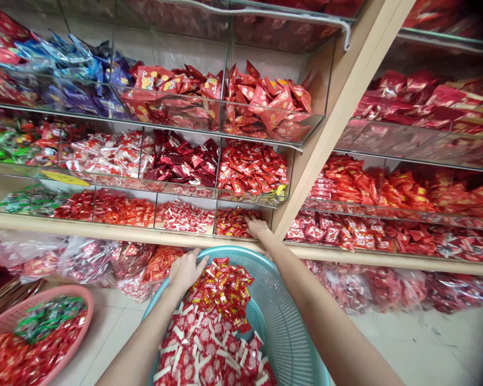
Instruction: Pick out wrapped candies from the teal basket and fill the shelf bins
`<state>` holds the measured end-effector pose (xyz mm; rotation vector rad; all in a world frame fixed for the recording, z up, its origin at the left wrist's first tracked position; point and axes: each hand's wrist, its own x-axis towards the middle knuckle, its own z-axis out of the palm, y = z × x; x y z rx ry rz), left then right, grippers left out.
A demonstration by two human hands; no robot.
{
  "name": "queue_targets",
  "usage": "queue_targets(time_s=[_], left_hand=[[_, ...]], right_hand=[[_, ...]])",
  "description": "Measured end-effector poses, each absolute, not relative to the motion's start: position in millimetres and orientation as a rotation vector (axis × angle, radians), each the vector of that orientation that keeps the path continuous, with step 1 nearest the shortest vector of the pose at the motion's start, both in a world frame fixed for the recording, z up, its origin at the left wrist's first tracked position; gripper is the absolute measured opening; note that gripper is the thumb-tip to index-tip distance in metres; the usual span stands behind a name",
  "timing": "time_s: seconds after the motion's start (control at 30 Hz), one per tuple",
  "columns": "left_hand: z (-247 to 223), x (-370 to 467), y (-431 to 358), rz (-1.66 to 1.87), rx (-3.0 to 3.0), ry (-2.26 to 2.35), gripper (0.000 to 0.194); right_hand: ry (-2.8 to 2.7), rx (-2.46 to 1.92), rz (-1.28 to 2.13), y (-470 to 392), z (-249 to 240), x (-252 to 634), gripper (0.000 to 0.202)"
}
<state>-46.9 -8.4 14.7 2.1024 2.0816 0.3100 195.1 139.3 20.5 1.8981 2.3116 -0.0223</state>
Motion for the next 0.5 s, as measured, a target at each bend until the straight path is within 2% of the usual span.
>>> queue_targets(time_s=[0.3, 0.5], left_hand=[[11.5, -49.3, -8.2, 0.344, 2.124, 2.071, 0.05], [13.1, -47.7, -7.9, 0.329, 2.114, 2.066, 0.051]], right_hand=[[2.366, 1.92, -0.059, 141.2, 17.1, 197.5, 0.048], [2.467, 1.989, -0.219, 141.7, 15.6, 206.2, 0.045]])
